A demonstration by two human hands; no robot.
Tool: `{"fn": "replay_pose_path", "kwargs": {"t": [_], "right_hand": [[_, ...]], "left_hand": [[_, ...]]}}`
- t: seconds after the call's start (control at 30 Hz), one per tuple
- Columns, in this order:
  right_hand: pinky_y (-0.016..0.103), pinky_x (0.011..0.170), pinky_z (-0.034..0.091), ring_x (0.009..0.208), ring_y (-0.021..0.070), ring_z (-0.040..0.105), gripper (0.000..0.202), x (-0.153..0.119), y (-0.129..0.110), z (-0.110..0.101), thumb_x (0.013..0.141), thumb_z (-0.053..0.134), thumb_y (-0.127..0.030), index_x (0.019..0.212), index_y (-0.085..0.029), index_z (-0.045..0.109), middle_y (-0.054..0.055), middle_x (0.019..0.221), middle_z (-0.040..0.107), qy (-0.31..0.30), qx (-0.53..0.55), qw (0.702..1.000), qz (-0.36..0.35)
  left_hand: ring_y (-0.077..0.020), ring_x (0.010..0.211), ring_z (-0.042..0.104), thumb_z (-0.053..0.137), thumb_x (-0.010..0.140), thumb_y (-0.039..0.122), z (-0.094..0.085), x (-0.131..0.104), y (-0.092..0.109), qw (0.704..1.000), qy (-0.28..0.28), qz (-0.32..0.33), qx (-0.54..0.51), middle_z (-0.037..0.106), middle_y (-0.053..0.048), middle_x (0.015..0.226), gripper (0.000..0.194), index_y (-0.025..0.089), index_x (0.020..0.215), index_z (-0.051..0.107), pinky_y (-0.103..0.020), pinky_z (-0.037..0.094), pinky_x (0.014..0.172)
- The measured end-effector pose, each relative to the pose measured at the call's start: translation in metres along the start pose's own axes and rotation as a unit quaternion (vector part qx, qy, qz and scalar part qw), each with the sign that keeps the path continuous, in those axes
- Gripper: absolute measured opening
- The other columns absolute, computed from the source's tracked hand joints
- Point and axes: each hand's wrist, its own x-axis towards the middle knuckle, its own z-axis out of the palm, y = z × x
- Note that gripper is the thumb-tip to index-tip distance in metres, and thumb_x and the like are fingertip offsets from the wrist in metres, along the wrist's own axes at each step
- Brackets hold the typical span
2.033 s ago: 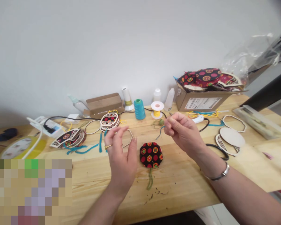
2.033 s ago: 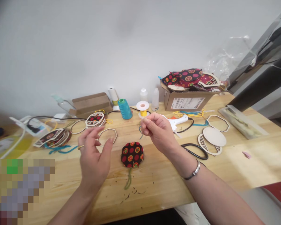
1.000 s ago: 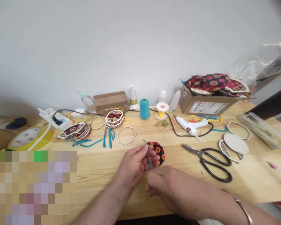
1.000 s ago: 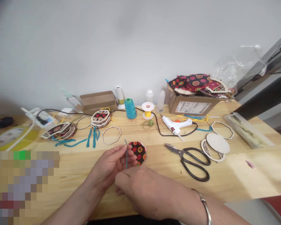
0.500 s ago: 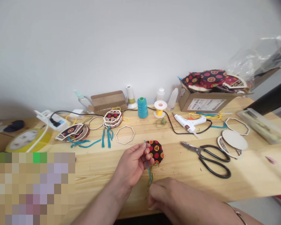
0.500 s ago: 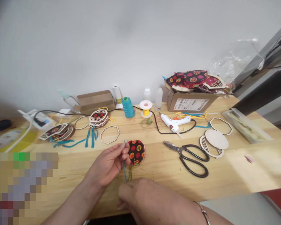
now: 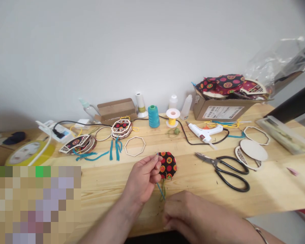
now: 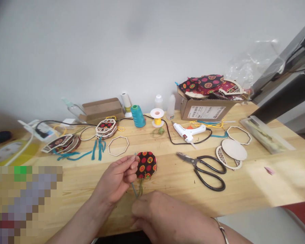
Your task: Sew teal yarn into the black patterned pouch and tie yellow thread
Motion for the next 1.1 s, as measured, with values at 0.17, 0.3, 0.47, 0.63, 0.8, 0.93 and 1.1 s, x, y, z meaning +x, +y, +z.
{"fn": "replay_pose_path", "kwargs": {"t": [0.17,0.3,0.47,0.63,0.8,0.93,1.1], "right_hand": [[0.023,0.071,0.045,0.093,0.0171,0.059,0.017,-0.016,0.002,-0.039,0.081,0.06,-0.028,0.091,-0.021,0.072,0.007,0.102,0.065,0.034,0.104,0.993,-0.051],[0.022,0.051,0.037,0.057,0.01,0.049,0.024,0.005,0.011,-0.063,0.084,0.053,-0.033,0.08,-0.018,0.072,0.002,0.067,0.06,0.225,0.111,0.967,0.049],[0.019,0.038,0.02,0.041,0.0041,0.027,0.037,0.049,0.03,-0.056,0.081,0.054,-0.047,0.074,-0.014,0.069,-0.005,0.045,0.038,0.143,0.285,0.939,0.132],[0.015,0.039,0.028,0.045,0.0033,0.041,0.035,0.065,0.043,-0.04,0.069,0.069,-0.042,0.088,-0.012,0.068,-0.001,0.058,0.057,0.171,0.452,0.864,0.143],[0.014,0.038,0.024,0.044,0.0028,0.043,0.031,0.068,0.047,-0.04,0.062,0.076,-0.034,0.081,-0.011,0.066,-0.002,0.057,0.058,0.21,0.487,0.833,0.157],[0.014,0.038,0.024,0.045,0.0037,0.045,0.028,0.07,0.049,-0.039,0.062,0.075,-0.034,0.072,-0.01,0.064,0.0,0.057,0.058,0.229,0.467,0.839,0.159],[0.015,0.037,0.024,0.041,0.0032,0.04,0.026,0.071,0.05,-0.037,0.064,0.07,-0.034,0.068,-0.01,0.062,0.0,0.053,0.058,0.244,0.44,0.848,0.169]], "left_hand": [[0.0001,0.041,0.025,0.076,0.061,0.027,0.002,-0.002,0.004,0.999,0.022,0.035,0.027,0.043,0.006,0.052,0.025,0.009,0.07,0.061,-0.012,0.017,0.036],[-0.0006,0.041,0.025,0.072,0.065,0.029,0.004,-0.003,0.003,0.997,0.017,0.042,0.054,0.043,0.006,0.052,0.023,0.009,0.071,0.062,-0.012,0.018,0.036],[-0.0011,0.041,0.026,0.07,0.068,0.029,0.004,-0.004,-0.001,0.996,0.009,0.052,0.073,0.044,0.006,0.053,0.02,0.011,0.066,0.059,-0.013,0.019,0.036],[-0.0012,0.04,0.027,0.07,0.066,0.029,0.003,-0.002,-0.001,0.995,0.011,0.045,0.087,0.043,0.006,0.052,0.022,0.012,0.063,0.057,-0.013,0.019,0.036],[-0.0013,0.041,0.027,0.07,0.065,0.028,0.003,0.0,-0.001,0.995,0.01,0.04,0.096,0.044,0.005,0.052,0.021,0.012,0.062,0.057,-0.014,0.019,0.036],[-0.0014,0.041,0.028,0.07,0.065,0.027,0.004,0.0,0.0,0.995,0.007,0.037,0.089,0.046,0.004,0.053,0.02,0.011,0.063,0.058,-0.013,0.019,0.037],[-0.001,0.041,0.028,0.066,0.065,0.023,0.004,-0.001,0.004,0.999,0.004,0.006,0.035,0.052,0.0,0.054,0.014,0.009,0.065,0.06,-0.014,0.017,0.037]]}}
